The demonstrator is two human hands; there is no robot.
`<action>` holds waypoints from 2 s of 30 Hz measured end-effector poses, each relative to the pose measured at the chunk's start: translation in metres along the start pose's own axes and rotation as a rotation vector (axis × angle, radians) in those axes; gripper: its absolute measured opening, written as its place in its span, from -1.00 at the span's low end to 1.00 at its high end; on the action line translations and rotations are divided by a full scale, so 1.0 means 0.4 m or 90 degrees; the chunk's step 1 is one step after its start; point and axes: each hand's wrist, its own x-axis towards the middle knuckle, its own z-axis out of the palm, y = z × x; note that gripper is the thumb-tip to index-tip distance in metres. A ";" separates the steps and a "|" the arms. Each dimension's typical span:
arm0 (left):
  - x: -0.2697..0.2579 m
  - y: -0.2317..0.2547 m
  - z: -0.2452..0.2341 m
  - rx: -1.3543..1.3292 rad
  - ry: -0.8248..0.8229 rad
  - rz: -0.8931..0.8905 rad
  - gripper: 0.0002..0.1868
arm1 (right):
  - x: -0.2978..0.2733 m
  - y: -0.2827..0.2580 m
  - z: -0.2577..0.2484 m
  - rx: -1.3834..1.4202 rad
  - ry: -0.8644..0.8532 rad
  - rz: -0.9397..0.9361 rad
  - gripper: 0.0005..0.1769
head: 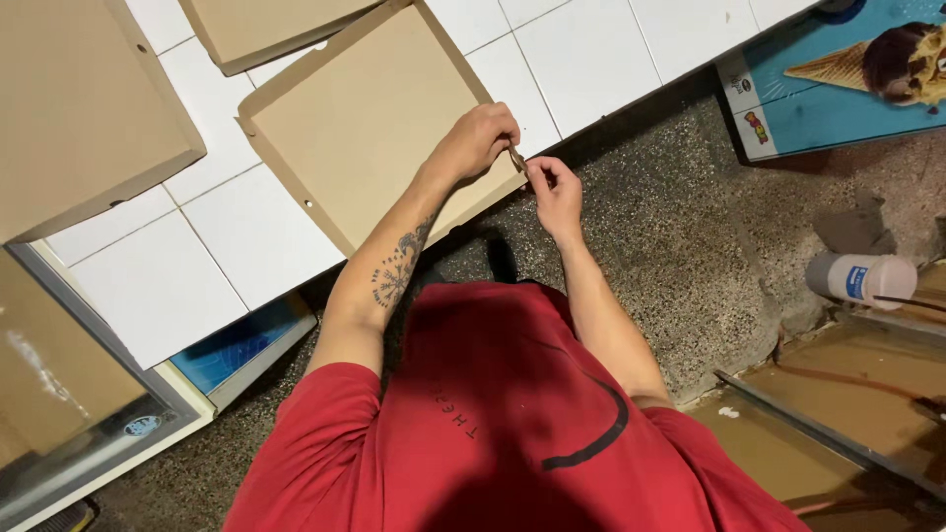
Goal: The person assembles flat cardboard boxes by folding the sides and securing the tabs. They handle multiple boxes one at a time on a tiled countertop, stacking the finished boxes to the side.
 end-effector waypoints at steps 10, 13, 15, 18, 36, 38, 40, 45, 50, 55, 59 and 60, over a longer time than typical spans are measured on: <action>0.019 0.034 -0.020 0.018 -0.027 -0.018 -0.94 | 0.055 -0.035 0.031 0.138 -0.019 0.131 -0.89; 0.030 0.029 -0.017 0.019 -0.038 -0.039 -0.96 | 0.055 -0.025 0.028 0.164 -0.013 0.159 -0.89; 0.036 0.022 -0.013 0.017 -0.048 -0.058 -0.97 | 0.050 -0.017 0.023 0.176 -0.011 0.174 -0.89; 0.042 0.022 -0.013 0.017 -0.056 -0.067 -0.97 | 0.042 -0.006 0.015 0.178 -0.019 0.182 -0.88; -0.319 0.104 -0.124 0.106 0.261 -0.086 -0.80 | 0.112 -0.013 -0.003 -0.300 -0.117 -0.034 -0.88; -0.443 0.086 -0.153 0.255 0.305 -0.199 -0.85 | 0.114 -0.026 -0.008 -0.294 -0.117 -0.026 -0.88; -0.551 0.098 -0.180 0.340 0.271 -0.288 -0.78 | 0.119 -0.033 -0.019 -0.269 -0.141 -0.025 -0.86; -0.681 0.301 -0.249 0.470 0.197 -0.487 -0.74 | 0.139 -0.085 -0.062 -0.271 -0.173 -0.074 -0.86; -0.691 0.309 -0.232 0.477 0.155 -0.456 -0.69 | 0.105 -0.170 0.009 -0.232 -0.305 -0.208 -0.80; -0.730 0.124 -0.164 0.526 0.151 -0.415 -0.87 | -0.008 -0.290 0.136 -0.226 -0.628 -0.280 -0.66; -0.764 0.172 -0.144 0.548 0.132 -0.407 -0.86 | -0.094 -0.279 0.182 -0.245 -0.723 -0.246 -0.61; -0.789 0.186 -0.135 0.545 0.130 -0.408 -0.86 | -0.104 -0.268 0.179 -0.246 -0.725 -0.243 -0.61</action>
